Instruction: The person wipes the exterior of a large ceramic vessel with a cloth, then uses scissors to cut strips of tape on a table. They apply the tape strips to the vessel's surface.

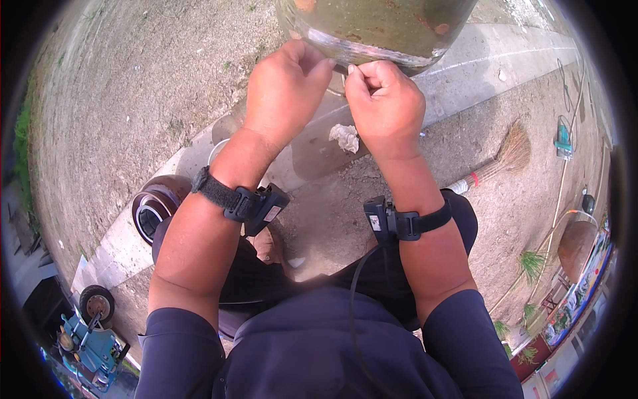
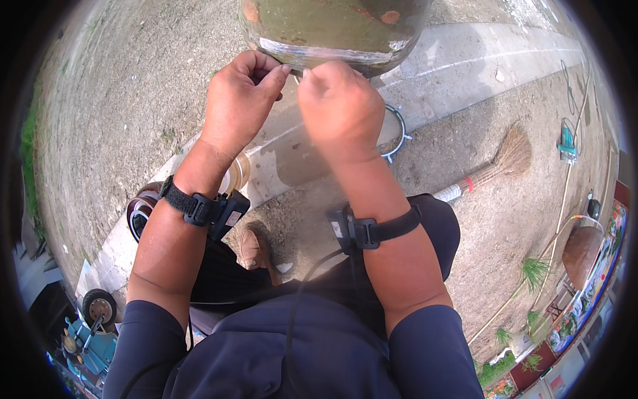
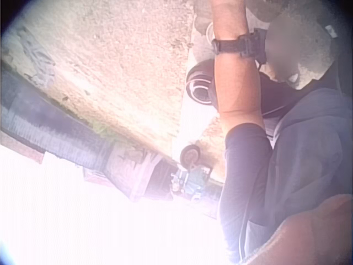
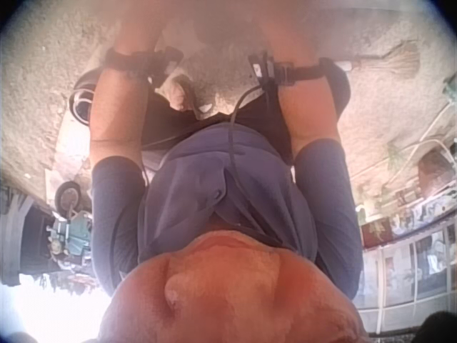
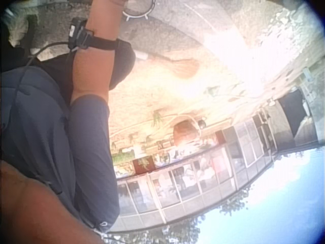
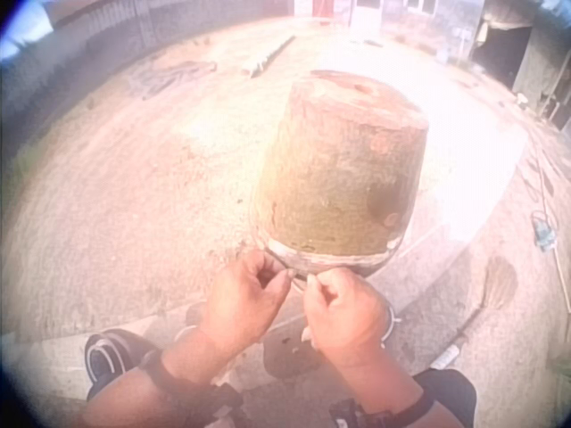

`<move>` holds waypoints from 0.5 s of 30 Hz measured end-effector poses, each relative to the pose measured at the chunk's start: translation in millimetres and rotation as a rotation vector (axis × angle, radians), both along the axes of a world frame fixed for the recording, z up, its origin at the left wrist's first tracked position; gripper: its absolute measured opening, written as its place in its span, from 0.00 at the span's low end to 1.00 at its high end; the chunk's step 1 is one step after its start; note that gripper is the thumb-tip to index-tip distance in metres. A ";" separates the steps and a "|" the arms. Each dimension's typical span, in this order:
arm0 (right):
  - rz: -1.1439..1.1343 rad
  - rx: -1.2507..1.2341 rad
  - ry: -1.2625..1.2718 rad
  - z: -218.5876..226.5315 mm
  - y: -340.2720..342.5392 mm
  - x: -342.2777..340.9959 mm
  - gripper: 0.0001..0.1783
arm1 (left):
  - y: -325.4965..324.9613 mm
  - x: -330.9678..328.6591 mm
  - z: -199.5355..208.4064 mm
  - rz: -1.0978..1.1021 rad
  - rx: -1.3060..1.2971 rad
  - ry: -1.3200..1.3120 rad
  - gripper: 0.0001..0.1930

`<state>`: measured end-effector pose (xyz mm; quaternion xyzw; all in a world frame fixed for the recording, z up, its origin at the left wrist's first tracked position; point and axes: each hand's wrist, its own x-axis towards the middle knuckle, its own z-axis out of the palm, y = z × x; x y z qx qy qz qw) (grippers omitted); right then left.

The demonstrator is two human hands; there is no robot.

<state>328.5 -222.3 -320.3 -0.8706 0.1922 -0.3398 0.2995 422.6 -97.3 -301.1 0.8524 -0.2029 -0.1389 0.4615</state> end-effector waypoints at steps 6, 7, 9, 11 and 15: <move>-0.022 0.032 0.004 -1.0 1.8 0.5 0.08 | -1.7 -0.5 -2.7 0.012 0.008 -0.020 0.11; -0.022 0.032 0.003 -1.1 2.0 0.7 0.08 | -1.9 -0.8 -2.6 0.006 0.008 -0.046 0.10; -0.026 0.022 0.001 -1.5 2.1 1.4 0.09 | -2.0 -1.0 -2.3 0.000 0.009 -0.072 0.10; -0.029 0.011 0.006 -1.4 2.2 1.7 0.09 | -2.1 -1.1 -1.8 0.002 0.012 -0.080 0.10; -0.058 -0.022 0.038 -0.7 2.4 2.1 0.09 | -3.5 -1.8 0.1 0.006 0.028 -0.102 0.10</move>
